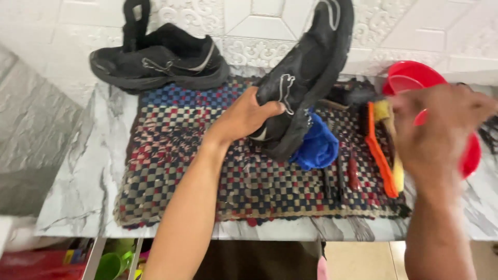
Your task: Scrubbing the sole and sides of a black sneaker with a brush and cleaning solution, followed by wiping it with a cloth.
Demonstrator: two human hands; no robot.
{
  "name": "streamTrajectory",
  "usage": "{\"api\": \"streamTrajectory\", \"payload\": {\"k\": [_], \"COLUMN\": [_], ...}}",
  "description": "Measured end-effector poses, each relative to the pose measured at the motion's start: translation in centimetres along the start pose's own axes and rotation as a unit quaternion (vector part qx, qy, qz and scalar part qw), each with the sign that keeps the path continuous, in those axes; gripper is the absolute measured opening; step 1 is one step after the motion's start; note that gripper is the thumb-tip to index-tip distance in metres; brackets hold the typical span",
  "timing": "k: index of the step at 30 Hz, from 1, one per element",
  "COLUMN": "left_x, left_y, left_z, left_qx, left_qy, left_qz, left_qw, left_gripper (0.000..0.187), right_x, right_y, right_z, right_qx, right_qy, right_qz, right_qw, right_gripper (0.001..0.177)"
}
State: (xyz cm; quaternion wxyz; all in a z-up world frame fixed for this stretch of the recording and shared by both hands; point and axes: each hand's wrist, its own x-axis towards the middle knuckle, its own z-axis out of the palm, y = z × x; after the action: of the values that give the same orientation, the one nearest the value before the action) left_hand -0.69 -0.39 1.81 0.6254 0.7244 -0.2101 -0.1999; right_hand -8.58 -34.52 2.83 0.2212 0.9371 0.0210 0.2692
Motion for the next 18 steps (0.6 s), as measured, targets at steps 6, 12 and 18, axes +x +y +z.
{"api": "streamTrajectory", "payload": {"k": [6, 12, 18], "left_x": [3.1, 1.9, 1.1], "left_y": [-4.4, -2.5, 0.3], "left_z": [-0.1, -0.2, 0.9], "left_qx": [0.041, 0.067, 0.144], "left_qy": [0.009, -0.077, -0.1], "left_qz": [0.149, 0.138, 0.015], "left_qw": [0.988, 0.985, 0.984], "left_gripper": [0.038, 0.06, 0.073], "right_x": [-7.6, -8.7, -9.1], "right_y": [11.6, 11.3, 10.6], "right_z": [4.3, 5.0, 3.2], "right_qx": [0.284, 0.023, 0.028], "right_qy": [-0.015, -0.204, -0.169], "right_qz": [0.139, 0.179, 0.181], "right_qw": [0.949, 0.962, 0.968], "right_gripper": [0.013, 0.029, 0.017]}}
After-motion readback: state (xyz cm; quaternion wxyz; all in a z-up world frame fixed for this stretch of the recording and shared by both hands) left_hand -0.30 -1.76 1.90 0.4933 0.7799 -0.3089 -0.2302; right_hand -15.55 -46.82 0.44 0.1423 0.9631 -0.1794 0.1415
